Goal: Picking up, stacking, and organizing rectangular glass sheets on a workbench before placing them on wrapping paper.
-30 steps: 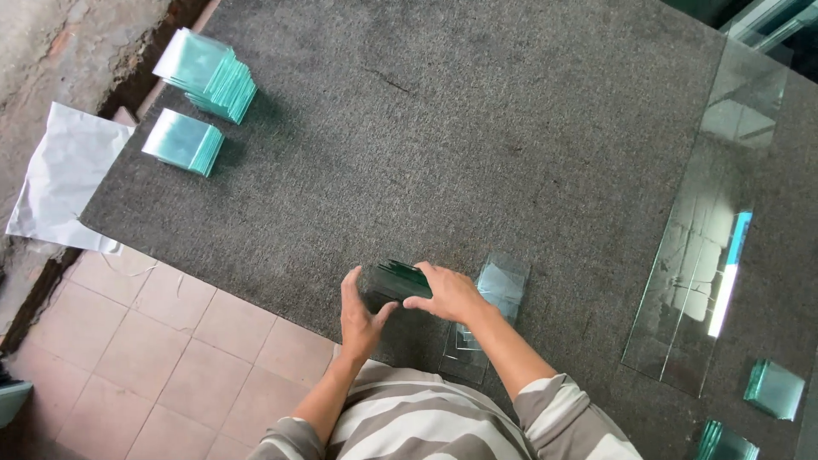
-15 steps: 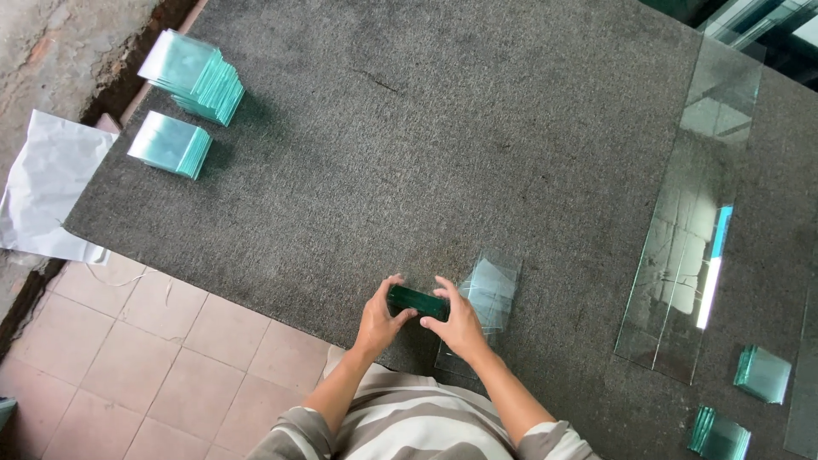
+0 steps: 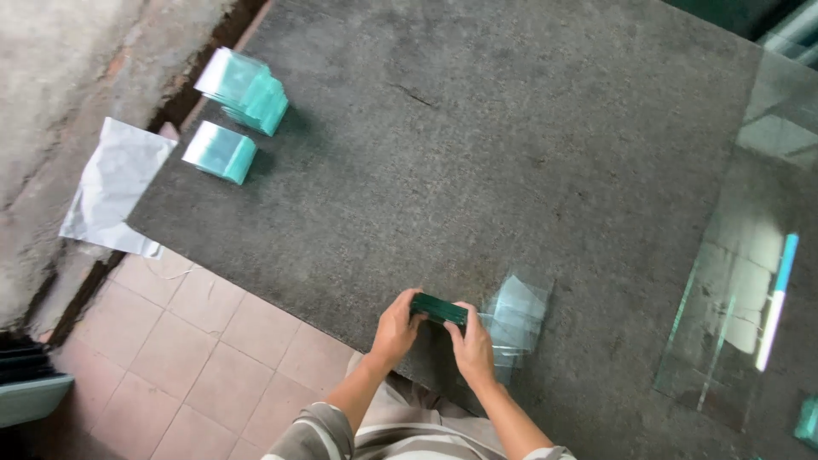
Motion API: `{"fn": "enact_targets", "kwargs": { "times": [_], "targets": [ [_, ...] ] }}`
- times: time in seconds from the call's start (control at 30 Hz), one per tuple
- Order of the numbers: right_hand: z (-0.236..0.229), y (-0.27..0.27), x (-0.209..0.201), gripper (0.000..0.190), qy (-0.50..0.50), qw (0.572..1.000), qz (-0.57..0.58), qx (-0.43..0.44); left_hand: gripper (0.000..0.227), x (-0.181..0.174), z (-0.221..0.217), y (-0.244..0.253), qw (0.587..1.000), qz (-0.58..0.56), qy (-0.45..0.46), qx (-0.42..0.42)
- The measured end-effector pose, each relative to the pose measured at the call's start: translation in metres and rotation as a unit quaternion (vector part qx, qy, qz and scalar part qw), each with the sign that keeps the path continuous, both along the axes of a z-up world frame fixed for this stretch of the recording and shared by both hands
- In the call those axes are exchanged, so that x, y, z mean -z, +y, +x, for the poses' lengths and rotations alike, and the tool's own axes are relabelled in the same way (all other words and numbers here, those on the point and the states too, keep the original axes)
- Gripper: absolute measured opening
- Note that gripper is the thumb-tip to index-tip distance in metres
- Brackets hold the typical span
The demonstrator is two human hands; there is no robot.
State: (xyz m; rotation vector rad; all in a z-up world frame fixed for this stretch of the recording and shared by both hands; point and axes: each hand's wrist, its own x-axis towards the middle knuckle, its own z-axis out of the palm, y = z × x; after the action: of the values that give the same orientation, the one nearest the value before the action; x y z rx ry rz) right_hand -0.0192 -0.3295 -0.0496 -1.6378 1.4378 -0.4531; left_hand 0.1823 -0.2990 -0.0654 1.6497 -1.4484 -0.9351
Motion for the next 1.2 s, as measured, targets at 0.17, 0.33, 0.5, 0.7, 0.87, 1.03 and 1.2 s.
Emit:
{"fn": "enact_targets", "kwargs": {
  "times": [0.17, 0.33, 0.5, 0.7, 0.87, 1.03, 1.2],
  "targets": [
    [0.002, -0.032, -0.011, 0.052, 0.068, 0.992, 0.081, -0.075, 0.072, 0.020, 0.026, -0.011, 0.991, 0.113, -0.054, 0.050],
    [0.018, -0.031, 0.008, 0.103, 0.125, 0.960, 0.249, -0.033, 0.063, 0.001, 0.053, 0.011, 0.981, 0.183, 0.018, 0.064],
    [0.120, -0.034, -0.047, 0.035, 0.027, 0.974, 0.225, -0.023, 0.079, -0.008, 0.121, 0.024, 0.981, 0.192, 0.016, -0.020],
    [0.338, -0.080, -0.092, 0.029, -0.041, 0.972, 0.231, -0.013, 0.081, -0.049, 0.316, -0.034, 0.969, 0.182, -0.088, -0.140],
    [0.500, -0.137, -0.086, 0.075, -0.055, 0.980, 0.189, -0.027, 0.073, -0.119, 0.465, -0.100, 0.951, 0.241, -0.086, -0.173],
    [0.594, -0.200, -0.017, 0.069, -0.033, 0.983, 0.178, -0.037, 0.074, -0.087, 0.558, -0.150, 0.951, 0.219, -0.137, -0.172],
    [0.636, -0.221, -0.007, 0.068, -0.010, 0.981, 0.191, -0.014, 0.072, -0.039, 0.599, -0.171, 0.947, 0.212, -0.162, -0.181]
  ]
}}
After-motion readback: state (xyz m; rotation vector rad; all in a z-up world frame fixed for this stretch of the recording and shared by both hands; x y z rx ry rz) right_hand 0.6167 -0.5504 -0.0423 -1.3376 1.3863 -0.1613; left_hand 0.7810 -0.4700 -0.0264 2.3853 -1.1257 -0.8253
